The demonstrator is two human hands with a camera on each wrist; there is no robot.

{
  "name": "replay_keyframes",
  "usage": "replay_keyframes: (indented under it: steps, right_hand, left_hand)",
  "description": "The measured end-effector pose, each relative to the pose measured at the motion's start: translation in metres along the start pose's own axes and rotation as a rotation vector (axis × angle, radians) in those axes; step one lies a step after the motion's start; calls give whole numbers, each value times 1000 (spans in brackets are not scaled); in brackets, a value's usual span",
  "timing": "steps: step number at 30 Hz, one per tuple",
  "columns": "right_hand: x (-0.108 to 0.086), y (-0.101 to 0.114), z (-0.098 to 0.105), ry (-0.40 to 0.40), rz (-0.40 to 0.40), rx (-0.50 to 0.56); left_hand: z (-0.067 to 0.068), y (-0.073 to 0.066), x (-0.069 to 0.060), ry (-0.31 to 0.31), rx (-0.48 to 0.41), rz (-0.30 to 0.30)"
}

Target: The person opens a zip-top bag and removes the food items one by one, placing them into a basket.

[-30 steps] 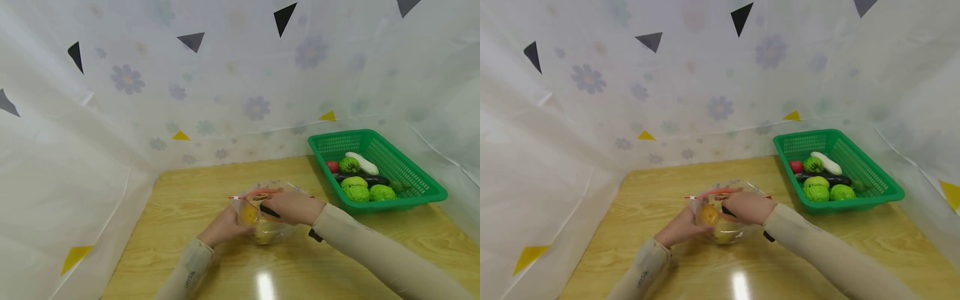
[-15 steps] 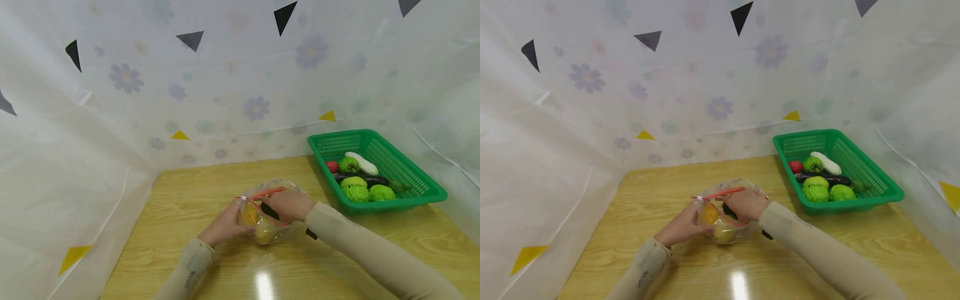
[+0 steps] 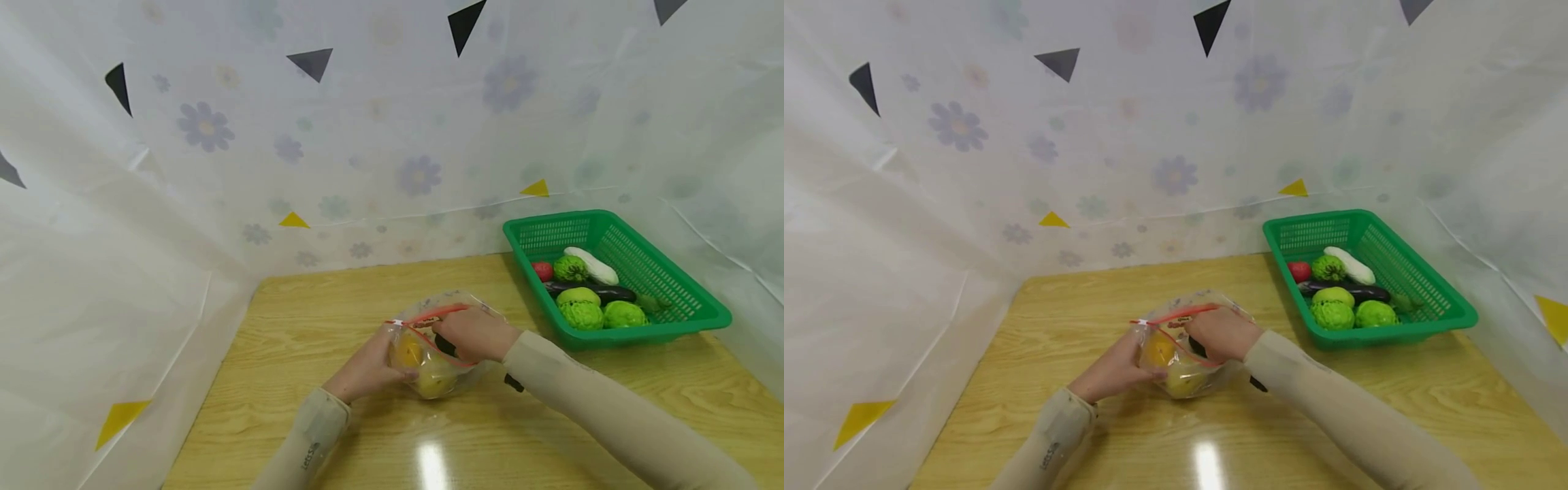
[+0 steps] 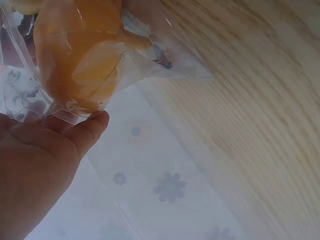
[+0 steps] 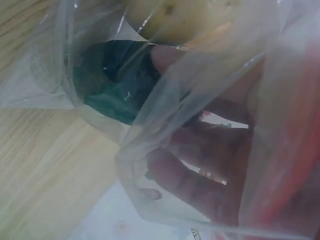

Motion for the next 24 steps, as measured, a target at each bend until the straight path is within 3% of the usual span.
replay_keyframes:
  steps: [8,13,19,24]
  right_hand:
    - [-8,7,24,-112,28,2]
    - [-21,7,45,-168,17,129]
    - [-38,2,66,-195,-14,291]
    - [-59,-10,88,-233,-63,366]
  left_hand:
    - [-3,-4,4,9,-37,-55]
    - [-2,0,4,-22,-1,-16]
    - [-3,-1,5,-18,-16,-37]
    - [-4,1,6,-21,2,-42]
Point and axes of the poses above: each hand's wrist, its own x-axis towards the middle knuckle, its own z-axis out of the back of the hand, y = z × x, the point moved 6 cm from there along x, towards the middle knuckle, and after that the axes turned 4 degrees about -y, right-handed, at the moved point
